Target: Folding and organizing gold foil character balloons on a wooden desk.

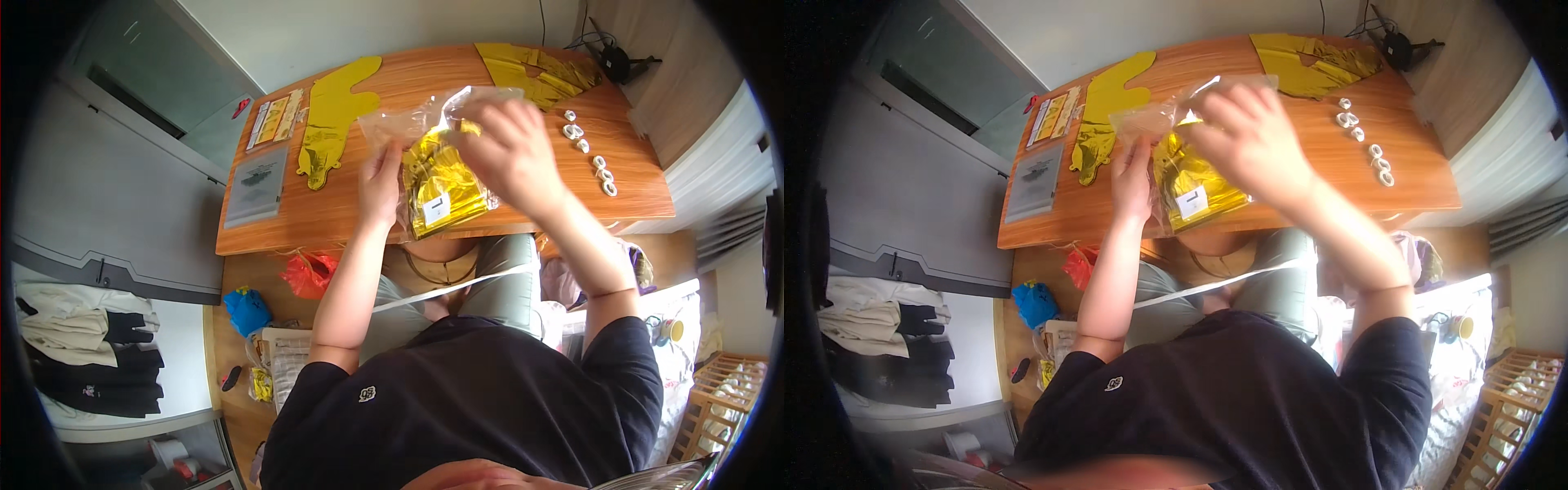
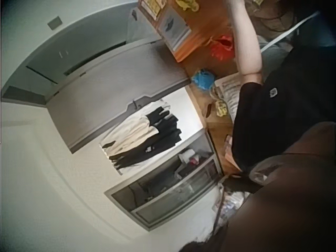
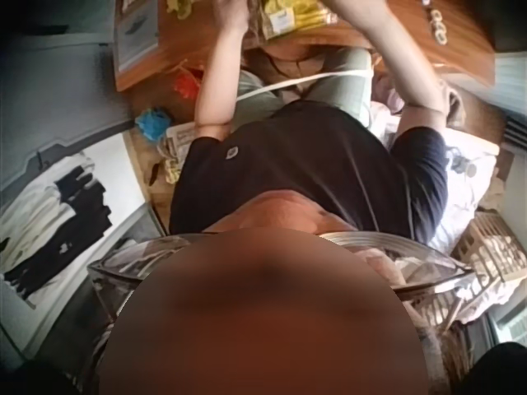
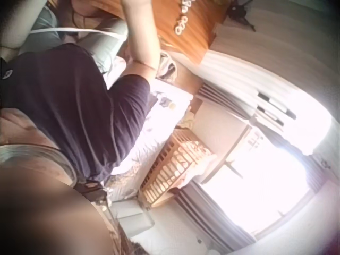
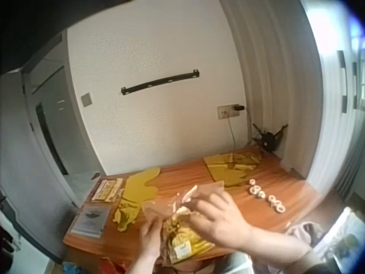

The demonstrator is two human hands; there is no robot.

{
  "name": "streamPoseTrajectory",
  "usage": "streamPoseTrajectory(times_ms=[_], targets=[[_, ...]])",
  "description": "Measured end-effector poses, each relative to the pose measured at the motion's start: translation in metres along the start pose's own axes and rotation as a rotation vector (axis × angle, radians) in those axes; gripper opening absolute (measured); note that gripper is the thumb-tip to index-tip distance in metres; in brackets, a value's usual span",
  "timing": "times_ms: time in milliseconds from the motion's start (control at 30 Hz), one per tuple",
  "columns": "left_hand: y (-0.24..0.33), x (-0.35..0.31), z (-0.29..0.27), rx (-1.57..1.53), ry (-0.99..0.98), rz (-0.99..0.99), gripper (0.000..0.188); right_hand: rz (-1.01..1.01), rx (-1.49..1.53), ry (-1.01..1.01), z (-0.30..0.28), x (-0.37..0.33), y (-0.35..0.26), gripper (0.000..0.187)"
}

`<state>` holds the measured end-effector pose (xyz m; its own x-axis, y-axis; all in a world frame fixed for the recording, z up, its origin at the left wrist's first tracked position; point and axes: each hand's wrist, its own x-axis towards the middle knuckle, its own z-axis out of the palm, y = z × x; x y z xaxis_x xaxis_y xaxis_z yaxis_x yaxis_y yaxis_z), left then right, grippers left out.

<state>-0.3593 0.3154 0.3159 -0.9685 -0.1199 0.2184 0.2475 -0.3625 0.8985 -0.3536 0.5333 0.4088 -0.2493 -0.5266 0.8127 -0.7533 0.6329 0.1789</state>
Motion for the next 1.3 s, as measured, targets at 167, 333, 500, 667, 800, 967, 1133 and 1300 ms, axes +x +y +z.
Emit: streamPoseTrajectory(times_ms=[167, 333, 500, 667, 800, 967, 1133, 1300], targets=[[0.015, -0.010, 0.005, -0.009, -0.009, -0.036, 0.038, 0.159, 0.390, 0.000, 0.047, -0.017, -0.038, 0.030], [0.034, -0.032, 0.004, 0.077, -0.193, 0.015, 0.065, 0.254, 0.387, 0.030, 0.055, -0.018, -0.045, 0.032], [0.039, -0.047, 0.007, 0.239, -0.397, 0.103, 0.110, 0.233, 0.366, 0.106, 0.053, -0.016, -0.048, 0.027], [0.044, -0.060, 0.012, 0.432, -0.383, 0.220, 0.105, 0.180, 0.503, 0.024, 0.040, -0.015, -0.034, 0.020], [0.041, -0.067, 0.001, 0.741, -0.371, 0.351, 0.099, 0.070, 0.669, -0.073, 0.020, -0.004, -0.020, 0.015], [0.040, -0.070, 0.003, 0.776, -0.381, 0.476, 0.097, 0.108, 0.728, -0.096, 0.014, -0.001, -0.019, 0.013], [0.044, -0.070, 0.005, 0.819, -0.405, 0.571, 0.097, 0.238, 0.877, -0.095, 0.013, -0.002, -0.018, 0.013], [0.048, -0.074, 0.003, 0.777, -0.387, 0.474, 0.098, 0.264, 0.830, -0.048, 0.009, -0.002, -0.023, 0.013]])
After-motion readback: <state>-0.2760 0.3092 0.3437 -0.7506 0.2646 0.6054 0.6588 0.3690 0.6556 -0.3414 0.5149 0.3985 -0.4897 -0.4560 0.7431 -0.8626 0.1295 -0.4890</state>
